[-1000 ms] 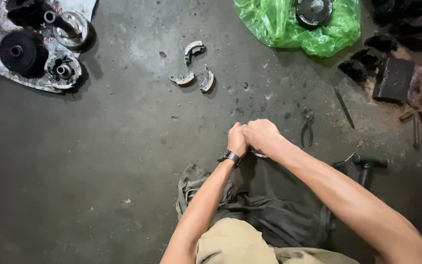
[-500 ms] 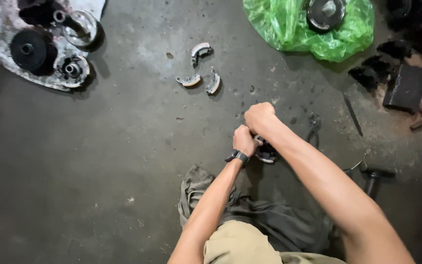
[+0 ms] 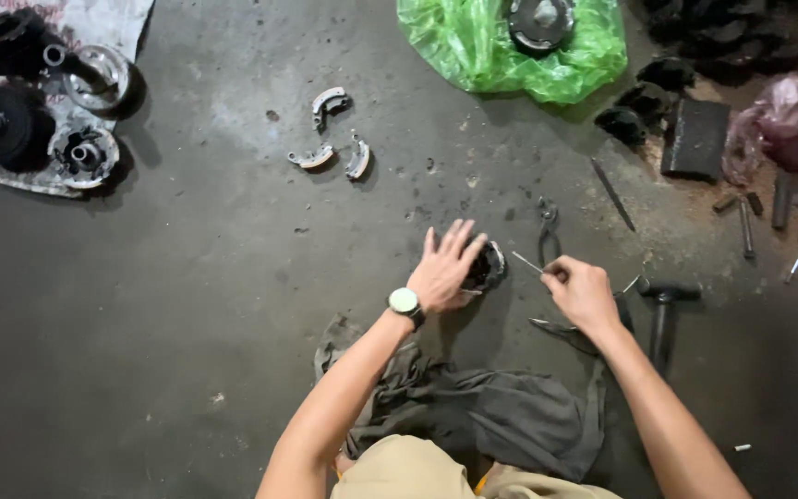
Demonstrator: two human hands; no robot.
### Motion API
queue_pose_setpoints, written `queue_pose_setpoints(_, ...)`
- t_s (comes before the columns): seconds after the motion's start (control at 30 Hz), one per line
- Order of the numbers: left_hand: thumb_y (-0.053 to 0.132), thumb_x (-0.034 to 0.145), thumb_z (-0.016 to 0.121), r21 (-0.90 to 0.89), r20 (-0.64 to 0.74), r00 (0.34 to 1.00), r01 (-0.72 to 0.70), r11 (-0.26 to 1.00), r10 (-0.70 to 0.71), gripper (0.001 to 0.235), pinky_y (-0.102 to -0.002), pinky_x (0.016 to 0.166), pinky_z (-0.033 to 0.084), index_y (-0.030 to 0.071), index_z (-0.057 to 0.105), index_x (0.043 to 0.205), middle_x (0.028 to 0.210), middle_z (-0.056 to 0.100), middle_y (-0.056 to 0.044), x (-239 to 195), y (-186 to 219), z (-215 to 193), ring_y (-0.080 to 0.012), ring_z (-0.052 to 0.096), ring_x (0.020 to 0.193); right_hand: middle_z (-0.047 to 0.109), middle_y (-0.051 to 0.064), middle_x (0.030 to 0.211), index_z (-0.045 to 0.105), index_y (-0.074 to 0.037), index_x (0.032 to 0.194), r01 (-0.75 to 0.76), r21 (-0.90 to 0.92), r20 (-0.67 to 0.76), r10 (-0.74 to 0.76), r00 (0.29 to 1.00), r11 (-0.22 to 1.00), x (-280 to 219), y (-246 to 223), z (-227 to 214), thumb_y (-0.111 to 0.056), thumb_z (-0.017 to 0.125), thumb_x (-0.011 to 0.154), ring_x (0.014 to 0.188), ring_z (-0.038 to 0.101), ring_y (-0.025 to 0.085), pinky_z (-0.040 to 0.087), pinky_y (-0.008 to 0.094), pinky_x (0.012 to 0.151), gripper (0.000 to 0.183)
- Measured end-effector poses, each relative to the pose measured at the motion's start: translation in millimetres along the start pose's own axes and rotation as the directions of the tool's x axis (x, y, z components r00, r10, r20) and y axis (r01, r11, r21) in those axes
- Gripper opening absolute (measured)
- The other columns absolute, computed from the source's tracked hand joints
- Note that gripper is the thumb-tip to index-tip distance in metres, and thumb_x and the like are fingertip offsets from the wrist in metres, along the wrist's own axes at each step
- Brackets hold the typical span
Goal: The person sits on the workshop floor and disassembles a motorcycle clutch assembly, prying components apart with a screwdriver and pliers, separating clutch plates and springs, and setting parts aside on the floor.
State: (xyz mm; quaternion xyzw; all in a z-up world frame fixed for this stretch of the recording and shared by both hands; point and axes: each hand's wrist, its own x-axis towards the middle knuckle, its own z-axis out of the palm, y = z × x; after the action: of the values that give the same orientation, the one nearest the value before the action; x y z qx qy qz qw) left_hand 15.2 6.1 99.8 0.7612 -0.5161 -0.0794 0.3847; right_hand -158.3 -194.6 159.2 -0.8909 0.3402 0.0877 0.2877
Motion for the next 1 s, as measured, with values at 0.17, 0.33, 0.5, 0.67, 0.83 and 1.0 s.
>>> queue_pose_setpoints(0.17, 0.031, 0.058, 0.087, 0.205, 0.466, 0.862, 0.114, 0.972, -0.2, 0.105, -0.055, 0.106, 0.04, 0.001, 0.038, 0.145, 0.14, 0.047, -0.019, 24.2, 29.0, -21.0, -0.0368, 0.045, 0.132, 0.075, 0.019, 0.091, 0.078, -0.006, 0.099, -0.029, -0.07, -0.047, 0.026, 0.999, 0.997, -5.6, -11.5, 9.2, -0.022, 0.071, 0.09, 0.087, 0.073, 0.038, 0.057, 0.046, 0.078, 0.02)
queue_pose_setpoints(0.33, 0.031, 0.081, 0.082, -0.164, 0.06, 0.853, 0.521, 0.837, -0.519, 0.086, -0.054, 0.106, 0.04, -0.006, 0.038, 0.144, 0.137, 0.047, -0.026, -43.8, 33.6, 27.8, -0.0442, 0.046, 0.126, 0.074, 0.02, 0.09, 0.078, -0.008, 0.098, 0.022, -0.139, 0.018, -0.02, 1.0, 0.99, 2.3, -38.4, 19.5, -0.025, 0.07, 0.09, 0.088, 0.07, 0.041, 0.055, 0.05, 0.077, 0.021)
queue_pose_setpoints(0.5, 0.02, 0.087, 0.079, -0.402, -0.016, 0.865, 0.454, 0.795, -0.502, 0.077, -0.049, 0.108, 0.043, -0.01, 0.038, 0.145, 0.137, 0.046, -0.03, -84.5, 35.2, 48.4, -0.0466, 0.05, 0.126, 0.074, 0.019, 0.086, 0.078, -0.006, 0.091, 0.197, -0.222, 0.115, -0.175, 0.978, 0.955, 17.6, -58.0, 29.2, -0.025, 0.071, 0.085, 0.085, 0.071, 0.04, 0.056, 0.051, 0.076, 0.021)
queue_pose_setpoints(0.67, 0.013, 0.09, 0.072, -0.438, -0.035, 0.822, 0.499, 0.748, -0.569, 0.068, -0.047, 0.103, 0.048, -0.005, 0.042, 0.147, 0.13, 0.052, -0.027, -77.5, 31.4, 49.1, -0.0451, 0.057, 0.119, 0.072, 0.023, 0.083, 0.078, -0.005, 0.085, 0.273, -0.476, 0.258, -0.163, 0.952, 0.836, 43.5, -59.3, 52.7, -0.016, 0.068, 0.085, 0.082, 0.074, 0.039, 0.059, 0.049, 0.075, 0.015)
queue_pose_setpoints(0.83, 0.013, 0.086, 0.074, -0.389, 0.006, 0.815, 0.536, 0.749, -0.58, 0.065, -0.048, 0.092, 0.052, -0.003, 0.044, 0.142, 0.124, 0.051, -0.026, -50.1, -3.1, 52.0, -0.0453, 0.06, 0.108, 0.073, 0.022, 0.084, 0.079, -0.006, 0.086, 0.26, -0.424, 0.277, -0.149, 0.949, 0.868, 46.5, -67.6, 56.3, -0.019, 0.069, 0.084, 0.084, 0.073, 0.04, 0.058, 0.05, 0.077, 0.016)
queue_pose_setpoints(1.0, 0.011, 0.081, 0.078, -0.309, 0.121, 0.851, 0.521, 0.795, -0.511, 0.055, -0.049, 0.087, 0.053, 0.003, 0.057, 0.131, 0.117, 0.053, -0.023, -37.6, -19.7, 47.3, -0.0449, 0.061, 0.102, 0.074, 0.021, 0.087, 0.081, -0.007, 0.097, 0.096, -0.214, 0.275, -0.034, 0.961, 0.972, 31.4, -41.8, 73.7, -0.025, 0.073, 0.084, 0.085, 0.073, 0.04, 0.057, 0.051, 0.078, 0.023)
